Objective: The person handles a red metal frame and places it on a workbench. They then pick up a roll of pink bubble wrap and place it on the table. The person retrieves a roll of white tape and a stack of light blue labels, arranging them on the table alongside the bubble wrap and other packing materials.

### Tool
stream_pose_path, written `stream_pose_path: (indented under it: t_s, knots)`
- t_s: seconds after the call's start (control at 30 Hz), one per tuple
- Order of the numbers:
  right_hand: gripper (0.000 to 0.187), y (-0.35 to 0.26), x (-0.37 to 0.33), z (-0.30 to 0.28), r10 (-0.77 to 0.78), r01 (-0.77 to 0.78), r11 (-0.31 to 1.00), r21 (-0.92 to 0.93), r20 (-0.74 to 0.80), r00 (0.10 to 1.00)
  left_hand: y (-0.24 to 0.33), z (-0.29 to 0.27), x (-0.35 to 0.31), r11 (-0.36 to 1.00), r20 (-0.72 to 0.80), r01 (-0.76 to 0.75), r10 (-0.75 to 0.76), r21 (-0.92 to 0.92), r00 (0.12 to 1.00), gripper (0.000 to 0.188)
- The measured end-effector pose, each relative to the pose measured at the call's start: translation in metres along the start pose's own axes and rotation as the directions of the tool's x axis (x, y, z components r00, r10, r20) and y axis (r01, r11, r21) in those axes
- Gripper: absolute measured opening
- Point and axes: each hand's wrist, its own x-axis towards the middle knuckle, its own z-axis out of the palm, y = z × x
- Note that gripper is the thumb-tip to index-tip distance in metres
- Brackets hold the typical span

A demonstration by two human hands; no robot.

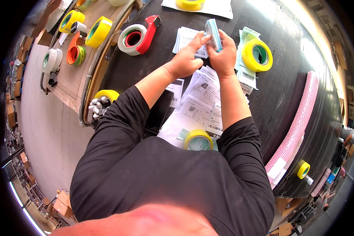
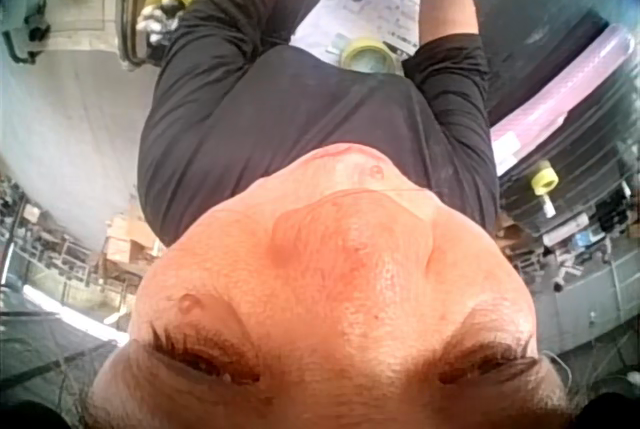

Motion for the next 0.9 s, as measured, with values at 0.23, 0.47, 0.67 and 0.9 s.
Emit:
stream_pose_path:
  t_s: [0.23, 0.47, 0.67, 0.9]
  knots:
    - [0.067, 0.030, -0.003, -0.006, 0.011, 0.044, 0.978, 0.205, -0.258, 0.966, -0.023, -0.015, -0.012, 0.867, -0.361, 0.392, -0.275, 0.306, 0.891, 0.074]
    - [0.053, 0.028, -0.009, -0.015, -0.090, 0.096, 0.995, 0.016, -0.211, 0.973, -0.023, -0.009, -0.014, 0.899, -0.307, 0.359, -0.278, 0.252, 0.910, 0.077]
    - [0.050, 0.033, -0.021, -0.015, 0.242, -0.160, 0.885, 0.437, -0.138, 0.960, -0.016, -0.019, -0.012, 0.859, -0.279, 0.419, -0.342, 0.295, 0.897, 0.078]
    - [0.042, 0.034, -0.033, -0.016, 0.363, -0.241, 0.758, 0.606, -0.086, 0.928, -0.036, -0.028, -0.021, 0.860, -0.323, 0.398, -0.296, 0.319, 0.899, 0.074]
